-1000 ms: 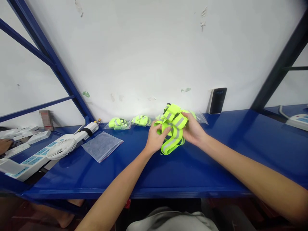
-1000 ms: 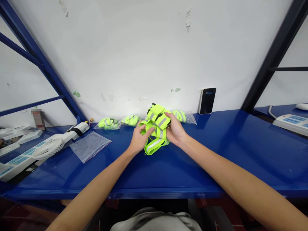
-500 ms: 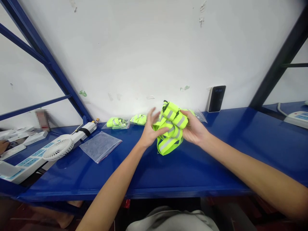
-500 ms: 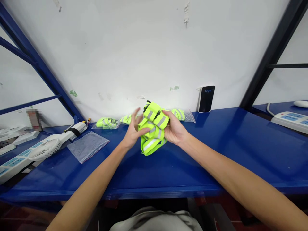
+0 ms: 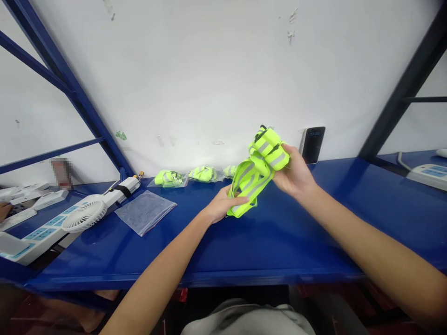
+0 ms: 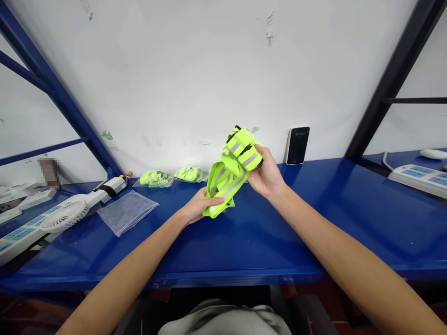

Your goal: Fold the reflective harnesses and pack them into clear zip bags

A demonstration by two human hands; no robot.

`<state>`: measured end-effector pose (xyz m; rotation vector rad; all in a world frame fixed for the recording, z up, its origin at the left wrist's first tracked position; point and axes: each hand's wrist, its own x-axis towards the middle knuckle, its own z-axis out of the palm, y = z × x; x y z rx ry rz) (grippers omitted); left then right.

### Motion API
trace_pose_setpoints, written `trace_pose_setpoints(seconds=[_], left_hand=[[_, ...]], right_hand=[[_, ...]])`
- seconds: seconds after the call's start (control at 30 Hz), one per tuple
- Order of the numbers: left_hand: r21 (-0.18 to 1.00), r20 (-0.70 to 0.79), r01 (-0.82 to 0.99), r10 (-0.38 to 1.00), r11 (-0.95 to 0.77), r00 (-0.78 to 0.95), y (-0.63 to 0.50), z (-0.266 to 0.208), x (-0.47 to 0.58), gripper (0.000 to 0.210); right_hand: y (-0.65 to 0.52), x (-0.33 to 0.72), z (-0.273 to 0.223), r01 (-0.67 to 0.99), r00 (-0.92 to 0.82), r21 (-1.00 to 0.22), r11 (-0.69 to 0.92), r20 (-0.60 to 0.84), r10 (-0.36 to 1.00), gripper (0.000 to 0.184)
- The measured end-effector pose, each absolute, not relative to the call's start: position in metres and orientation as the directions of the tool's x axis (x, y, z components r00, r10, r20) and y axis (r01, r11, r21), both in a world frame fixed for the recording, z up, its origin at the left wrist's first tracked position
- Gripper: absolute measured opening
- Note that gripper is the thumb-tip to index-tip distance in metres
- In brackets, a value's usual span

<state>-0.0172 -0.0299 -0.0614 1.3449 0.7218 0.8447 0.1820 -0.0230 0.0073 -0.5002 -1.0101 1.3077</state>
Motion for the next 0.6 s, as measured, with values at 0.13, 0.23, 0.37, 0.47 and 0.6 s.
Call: trace_pose_setpoints(seconds=[0.13, 0.23, 0.37, 0.47, 0.6], left_hand=[[0.991, 0.092, -0.126, 0.889, -0.039, 0.448, -0.022, -0.060, -0.028, 0.060], [0.998, 0.038, -0.063, 0.889, -0.010, 0.456, -0.019, -0.057, -0.036, 0.049], [0.990, 0.059, -0.139, 0.895, 0.004, 0.443, -0.019, -0.054, -0.041, 0.045], [0.965, 0.078, -0.260, 0.890, 0.046, 0.449, -0.020, -0.052, -0.038, 0.049], [0.963, 0.062, -0.268, 0.934, 0.036, 0.351, -0.018, -0.051, -0.036, 0.049]], right_hand=[[-0.009, 0.193, 0.003, -0.576, 0.055, -0.754, 0.318, 0.352, 0.935, 0.024], [0.001, 0.199, -0.001, -0.597, 0.164, -0.712, 0.370, 0.342, 0.925, 0.019], [0.011, 0.204, -0.008, -0.602, 0.223, -0.715, 0.355, 0.277, 0.935, 0.013], [0.015, 0.205, -0.012, -0.586, 0.262, -0.728, 0.355, 0.245, 0.933, 0.010], [0.020, 0.207, -0.015, -0.531, 0.318, -0.763, 0.368, 0.224, 0.921, 0.010]])
